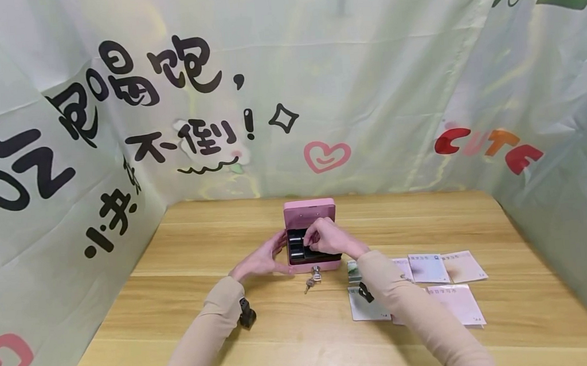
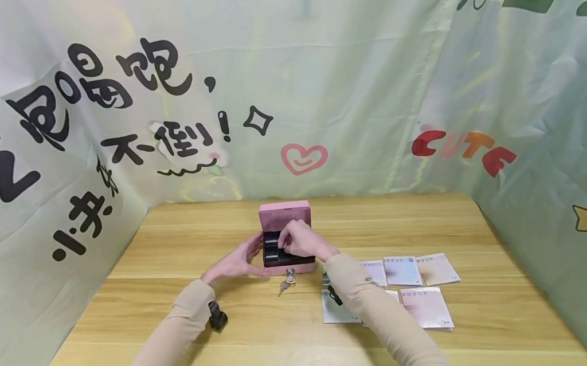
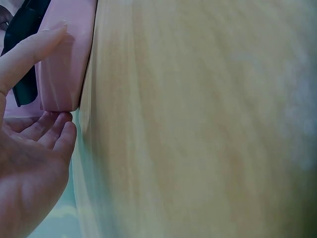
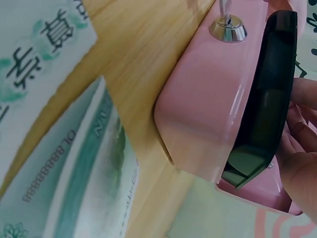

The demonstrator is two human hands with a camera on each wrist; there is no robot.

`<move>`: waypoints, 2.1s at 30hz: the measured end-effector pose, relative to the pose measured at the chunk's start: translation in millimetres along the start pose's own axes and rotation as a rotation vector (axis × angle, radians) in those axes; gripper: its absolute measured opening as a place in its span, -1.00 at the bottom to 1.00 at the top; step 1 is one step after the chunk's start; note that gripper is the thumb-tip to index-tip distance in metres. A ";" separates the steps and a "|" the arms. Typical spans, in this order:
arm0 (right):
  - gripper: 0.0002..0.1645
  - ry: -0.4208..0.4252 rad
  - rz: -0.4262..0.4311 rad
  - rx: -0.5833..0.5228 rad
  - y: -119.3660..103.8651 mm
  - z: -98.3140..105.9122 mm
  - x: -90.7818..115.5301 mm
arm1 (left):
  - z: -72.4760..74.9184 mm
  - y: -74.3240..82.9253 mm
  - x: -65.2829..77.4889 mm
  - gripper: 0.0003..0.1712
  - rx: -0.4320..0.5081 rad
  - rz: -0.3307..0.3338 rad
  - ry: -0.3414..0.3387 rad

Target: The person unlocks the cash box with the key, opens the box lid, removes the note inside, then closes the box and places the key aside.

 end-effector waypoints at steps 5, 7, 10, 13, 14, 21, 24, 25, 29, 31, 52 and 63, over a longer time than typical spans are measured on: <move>-0.79 -0.001 -0.005 0.012 0.5 -1.4 0.6 | -0.8 1.1 0.1 0.28 -0.002 0.003 0.001; -0.79 -0.001 -0.001 0.016 0.7 -2.0 0.8 | -0.9 1.4 0.3 0.28 -0.002 0.005 0.000; -0.79 -0.003 -0.001 0.017 2.1 -3.9 0.0 | -0.7 0.6 0.7 0.28 -0.002 0.012 0.002; -0.78 -0.008 -0.018 0.014 5.0 -7.1 -1.1 | -0.2 -1.7 0.9 0.29 0.001 0.025 0.007; -0.78 -0.008 -0.020 0.018 5.7 -8.1 -1.4 | 0.0 -2.4 1.0 0.30 0.002 0.029 0.009; -0.77 -0.007 -0.011 0.023 6.4 -11.0 -0.9 | 0.4 -3.3 0.6 0.29 0.010 0.021 0.008; -0.76 -0.007 -0.012 0.033 7.6 -12.4 -1.4 | 0.1 -3.7 0.8 0.29 0.004 0.028 0.009; -0.76 -0.009 -0.020 0.036 8.6 -13.1 -1.8 | 0.2 -3.9 1.1 0.29 0.002 0.031 0.010; -0.75 -0.020 -0.045 0.045 11.0 -15.3 -2.6 | 0.6 -4.1 2.3 0.31 -0.008 0.044 0.014; -0.74 -0.022 -0.049 0.049 11.1 -15.5 -2.3 | 0.6 -4.2 2.6 0.31 -0.006 0.049 0.015; -0.81 -0.026 -0.068 -0.069 7.4 -10.3 4.6 | 0.2 -1.2 4.4 0.34 -0.030 0.058 0.011; -0.76 0.263 -0.162 -0.332 26.5 13.4 19.7 | 5.1 2.1 10.2 0.43 -0.042 0.088 0.067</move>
Point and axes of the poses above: each hand's wrist, its own x-axis away from the middle knuckle, its own z-axis out of the back of the hand, y = z × x, the point moved 8 cm from there along -x, towards the middle knuckle, and after that the axes turned 8 degrees about -z, right-handed, at the moved point
